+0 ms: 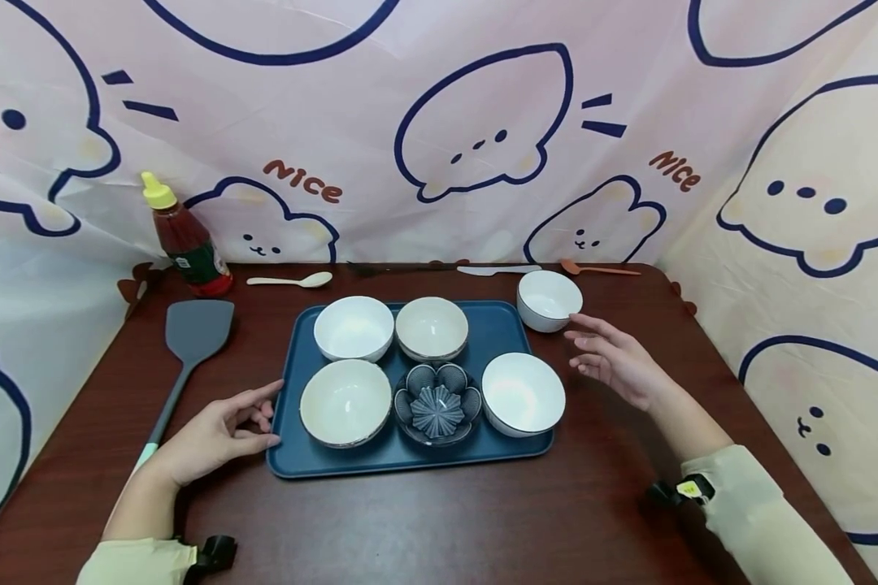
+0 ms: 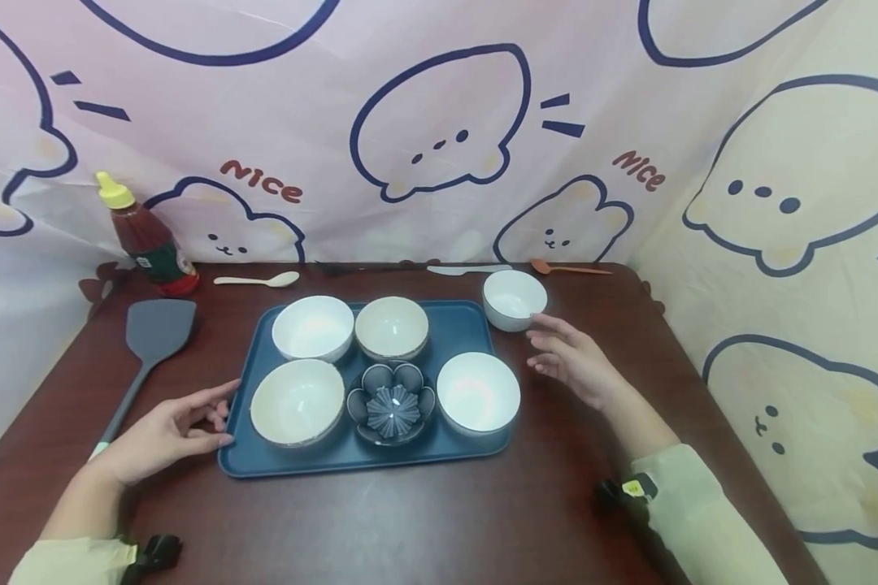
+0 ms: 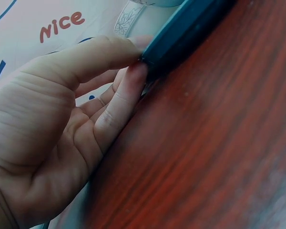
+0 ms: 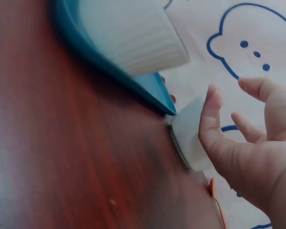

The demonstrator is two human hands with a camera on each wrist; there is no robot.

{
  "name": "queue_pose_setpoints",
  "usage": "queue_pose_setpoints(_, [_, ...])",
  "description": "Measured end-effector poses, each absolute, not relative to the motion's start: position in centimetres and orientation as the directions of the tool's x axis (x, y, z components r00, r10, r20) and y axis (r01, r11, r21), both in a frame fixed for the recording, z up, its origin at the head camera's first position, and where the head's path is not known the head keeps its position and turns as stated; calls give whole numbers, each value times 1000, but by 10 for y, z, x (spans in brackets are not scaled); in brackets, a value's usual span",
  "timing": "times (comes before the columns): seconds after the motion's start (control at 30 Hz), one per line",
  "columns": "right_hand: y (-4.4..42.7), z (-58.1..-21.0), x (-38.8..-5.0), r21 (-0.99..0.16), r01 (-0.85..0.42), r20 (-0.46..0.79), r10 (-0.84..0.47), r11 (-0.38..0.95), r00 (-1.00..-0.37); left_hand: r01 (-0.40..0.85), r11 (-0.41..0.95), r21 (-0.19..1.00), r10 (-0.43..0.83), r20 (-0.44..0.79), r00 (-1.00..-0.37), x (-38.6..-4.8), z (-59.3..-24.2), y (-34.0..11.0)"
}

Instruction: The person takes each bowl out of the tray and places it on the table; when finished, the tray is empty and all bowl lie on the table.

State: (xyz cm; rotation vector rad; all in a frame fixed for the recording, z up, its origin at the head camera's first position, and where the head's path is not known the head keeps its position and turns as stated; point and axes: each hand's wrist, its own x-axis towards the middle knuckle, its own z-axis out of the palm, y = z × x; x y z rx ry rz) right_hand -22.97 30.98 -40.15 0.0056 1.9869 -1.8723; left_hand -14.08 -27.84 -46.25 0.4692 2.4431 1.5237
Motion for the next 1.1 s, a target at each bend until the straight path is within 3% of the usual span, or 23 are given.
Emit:
queue_pose_setpoints(0.37, [306, -419, -209, -949, 166, -270, -417, 269, -868, 151, 391, 908, 387, -14, -922, -142, -464, -277])
queue_pose_setpoints(0.8, [303, -427, -202, -968, 131, -238, -607, 216, -758, 147, 382, 912, 387, -14, -922, -141, -463, -278])
queue_pose_setpoints(1.1, [297, -433, -198, -980, 147, -201, -647, 136, -736, 147, 383, 912, 381, -11, -924, -140, -461, -279])
